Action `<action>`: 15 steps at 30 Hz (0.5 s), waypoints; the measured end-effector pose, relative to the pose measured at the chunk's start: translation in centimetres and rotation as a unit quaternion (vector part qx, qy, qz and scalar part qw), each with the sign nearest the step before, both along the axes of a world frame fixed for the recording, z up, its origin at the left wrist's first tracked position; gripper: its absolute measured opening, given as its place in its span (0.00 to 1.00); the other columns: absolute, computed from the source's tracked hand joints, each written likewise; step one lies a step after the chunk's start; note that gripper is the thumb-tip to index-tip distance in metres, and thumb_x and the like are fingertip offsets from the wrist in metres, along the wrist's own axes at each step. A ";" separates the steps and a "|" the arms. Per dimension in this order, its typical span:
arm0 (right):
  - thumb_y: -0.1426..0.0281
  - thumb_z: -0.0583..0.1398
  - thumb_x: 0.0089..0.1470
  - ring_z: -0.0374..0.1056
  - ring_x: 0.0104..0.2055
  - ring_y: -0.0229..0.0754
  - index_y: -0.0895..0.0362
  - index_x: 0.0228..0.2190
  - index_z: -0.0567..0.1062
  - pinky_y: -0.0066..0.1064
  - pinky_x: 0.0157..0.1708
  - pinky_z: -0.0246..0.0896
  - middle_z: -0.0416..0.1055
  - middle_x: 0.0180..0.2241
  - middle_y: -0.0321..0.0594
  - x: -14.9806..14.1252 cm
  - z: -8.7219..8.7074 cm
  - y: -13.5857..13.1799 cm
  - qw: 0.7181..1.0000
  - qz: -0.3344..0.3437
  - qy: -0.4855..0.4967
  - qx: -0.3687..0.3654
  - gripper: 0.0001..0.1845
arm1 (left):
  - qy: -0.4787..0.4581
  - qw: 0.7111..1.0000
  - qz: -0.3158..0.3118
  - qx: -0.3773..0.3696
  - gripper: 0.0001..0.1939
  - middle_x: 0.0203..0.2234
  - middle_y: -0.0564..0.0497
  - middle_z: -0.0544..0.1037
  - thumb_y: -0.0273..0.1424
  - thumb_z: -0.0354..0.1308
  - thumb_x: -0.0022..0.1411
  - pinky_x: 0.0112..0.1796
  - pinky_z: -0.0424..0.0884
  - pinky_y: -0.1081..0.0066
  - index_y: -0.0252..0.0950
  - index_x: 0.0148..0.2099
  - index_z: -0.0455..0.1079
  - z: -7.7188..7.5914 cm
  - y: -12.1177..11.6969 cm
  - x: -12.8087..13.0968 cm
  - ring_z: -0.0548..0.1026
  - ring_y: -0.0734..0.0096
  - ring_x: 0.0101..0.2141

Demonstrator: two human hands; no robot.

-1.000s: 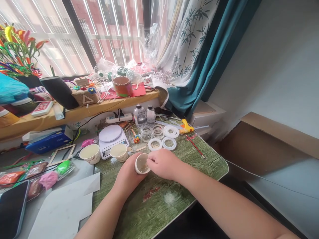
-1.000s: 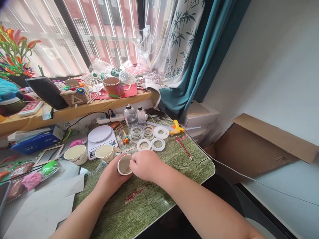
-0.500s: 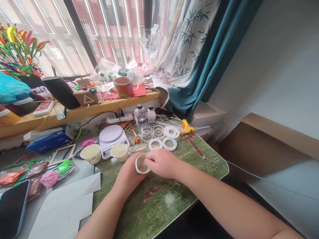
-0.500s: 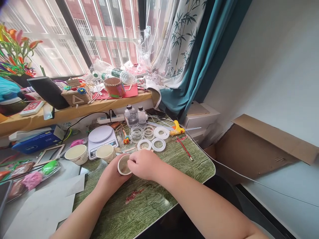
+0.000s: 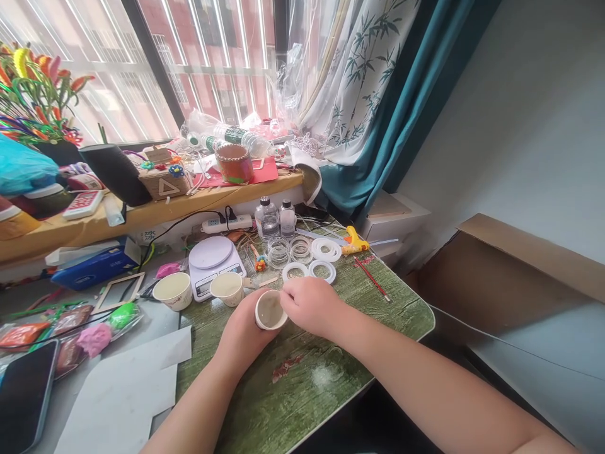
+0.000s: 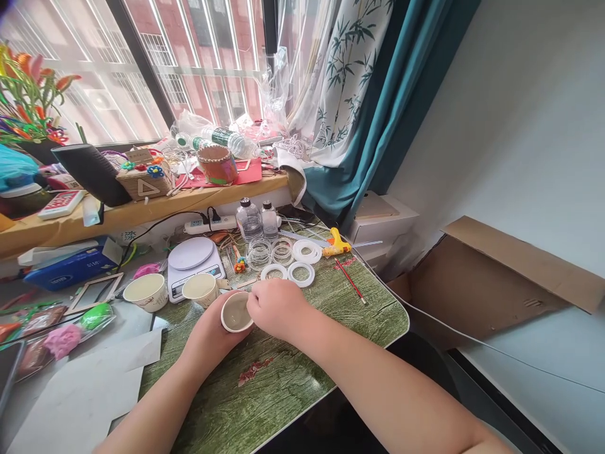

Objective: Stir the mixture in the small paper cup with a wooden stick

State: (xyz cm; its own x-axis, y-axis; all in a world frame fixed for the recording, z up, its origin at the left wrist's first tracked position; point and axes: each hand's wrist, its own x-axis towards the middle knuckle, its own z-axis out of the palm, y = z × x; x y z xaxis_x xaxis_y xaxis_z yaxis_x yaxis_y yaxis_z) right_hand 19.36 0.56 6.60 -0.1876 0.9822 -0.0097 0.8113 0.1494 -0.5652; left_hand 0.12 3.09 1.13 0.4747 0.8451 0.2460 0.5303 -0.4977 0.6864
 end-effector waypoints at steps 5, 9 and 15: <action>0.69 0.56 0.65 0.54 0.27 0.36 0.56 0.22 0.66 0.32 0.29 0.41 0.64 0.23 0.33 -0.1 0.2 -0.2 0.999 0.042 0.015 0.012 0.18 | -0.002 1.000 0.017 -0.001 0.20 0.46 0.49 0.84 0.34 0.67 0.59 0.43 0.78 0.61 0.42 0.53 0.73 0.1 0.0 -0.1 0.83 0.56 0.44; 0.69 0.56 0.66 0.54 0.28 0.36 0.56 0.23 0.66 0.32 0.29 0.40 0.64 0.24 0.33 0.0 0.6 -0.4 0.999 0.021 0.031 0.030 0.18 | -0.004 1.000 0.014 0.002 0.18 0.46 0.48 0.84 0.34 0.67 0.59 0.42 0.78 0.62 0.42 0.52 0.74 0.2 0.0 -0.1 0.83 0.56 0.44; 0.68 0.57 0.69 0.56 0.29 0.36 0.57 0.25 0.68 0.31 0.30 0.42 0.64 0.25 0.33 0.6 0.7 -0.7 0.997 0.024 0.043 0.066 0.18 | -0.001 1.000 0.004 -0.008 0.20 0.46 0.50 0.83 0.36 0.68 0.59 0.42 0.78 0.61 0.43 0.53 0.73 -0.1 0.1 0.0 0.82 0.56 0.44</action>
State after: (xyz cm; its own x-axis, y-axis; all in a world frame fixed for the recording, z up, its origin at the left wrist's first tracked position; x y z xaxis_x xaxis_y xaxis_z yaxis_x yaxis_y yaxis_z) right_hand 19.99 -0.14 7.32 -0.2300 0.9636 0.1361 0.7511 0.2647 -0.6048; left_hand 0.11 3.21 1.04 0.4679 0.8523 0.2337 0.5324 -0.4828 0.6953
